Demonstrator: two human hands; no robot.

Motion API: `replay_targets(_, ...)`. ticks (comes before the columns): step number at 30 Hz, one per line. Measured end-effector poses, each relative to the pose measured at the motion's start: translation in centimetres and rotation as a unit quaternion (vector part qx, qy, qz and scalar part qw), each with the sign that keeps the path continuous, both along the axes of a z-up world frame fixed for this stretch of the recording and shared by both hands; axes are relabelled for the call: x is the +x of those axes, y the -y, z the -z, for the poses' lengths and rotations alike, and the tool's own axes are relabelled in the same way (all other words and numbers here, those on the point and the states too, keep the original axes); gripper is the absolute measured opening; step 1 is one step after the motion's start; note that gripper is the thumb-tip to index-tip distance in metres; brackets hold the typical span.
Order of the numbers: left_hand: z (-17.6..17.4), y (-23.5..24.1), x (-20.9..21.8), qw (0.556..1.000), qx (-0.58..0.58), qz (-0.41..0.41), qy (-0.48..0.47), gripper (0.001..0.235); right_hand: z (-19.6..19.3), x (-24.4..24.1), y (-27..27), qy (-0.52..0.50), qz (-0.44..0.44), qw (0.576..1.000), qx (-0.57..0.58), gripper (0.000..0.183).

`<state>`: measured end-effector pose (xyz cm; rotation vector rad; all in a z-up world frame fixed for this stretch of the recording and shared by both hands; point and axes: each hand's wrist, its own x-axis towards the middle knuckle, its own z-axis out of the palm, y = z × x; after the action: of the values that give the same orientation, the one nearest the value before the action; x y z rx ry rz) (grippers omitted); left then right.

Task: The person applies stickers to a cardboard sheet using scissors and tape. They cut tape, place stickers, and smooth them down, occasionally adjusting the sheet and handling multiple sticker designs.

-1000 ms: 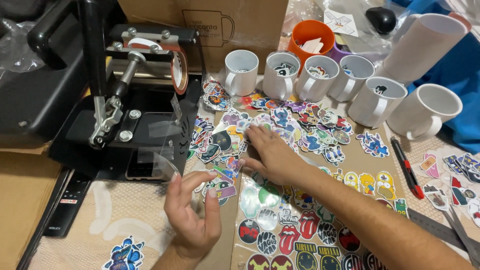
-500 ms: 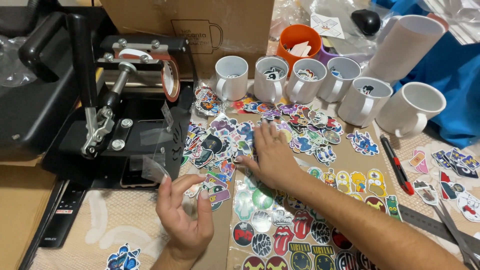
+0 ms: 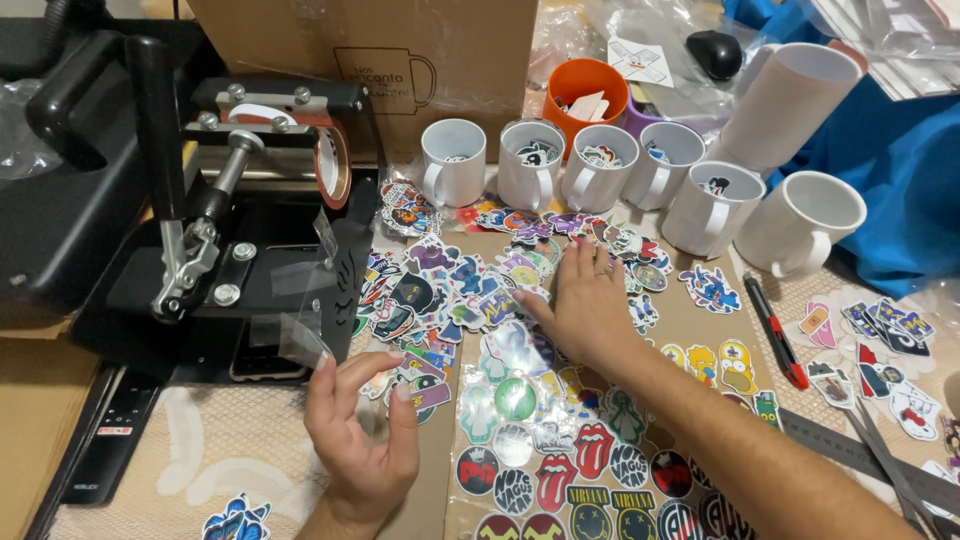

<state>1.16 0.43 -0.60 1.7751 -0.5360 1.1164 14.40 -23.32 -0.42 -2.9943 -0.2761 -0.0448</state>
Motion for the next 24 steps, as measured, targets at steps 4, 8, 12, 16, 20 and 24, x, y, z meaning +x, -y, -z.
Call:
replay_targets(4, -0.1, 0.0, 0.0, 1.000, 0.003, 0.003, 0.001, 0.071, 0.2, 1.1, 2.6, -0.094, 0.028, 0.995, -0.001, 0.100)
replay_targets(8, 0.0, 0.0, 0.0, 1.000, -0.001, 0.006, -0.004, 0.071, -1.2, -1.3, 2.3, -0.049, -0.120, 0.984, 0.120, 0.078)
replay_targets(12, 0.0, 0.0, 0.1, 1.000, -0.002, 0.001, -0.004, 0.071, -1.8, -1.4, 3.0, 0.046, -0.163, 0.969, 0.179, 0.038)
replay_targets(16, 0.0, 0.0, -0.1, 1.000, 0.000, 0.002, -0.005, 0.071, 0.0, 0.2, 6.1, 0.069, -0.053, 0.985, 0.147, 0.052)
replay_targets(20, -0.1, 0.0, 0.0, 1.000, -0.001, 0.005, -0.004, 0.071, -1.7, -0.4, 5.9, -0.044, -0.110, 0.980, 0.159, 0.071)
replay_targets(24, -0.2, 0.0, 0.0, 1.000, 0.003, 0.006, -0.002, 0.071, -2.4, 0.3, 6.0, -0.025, -0.071, 0.967, 0.245, 0.070)
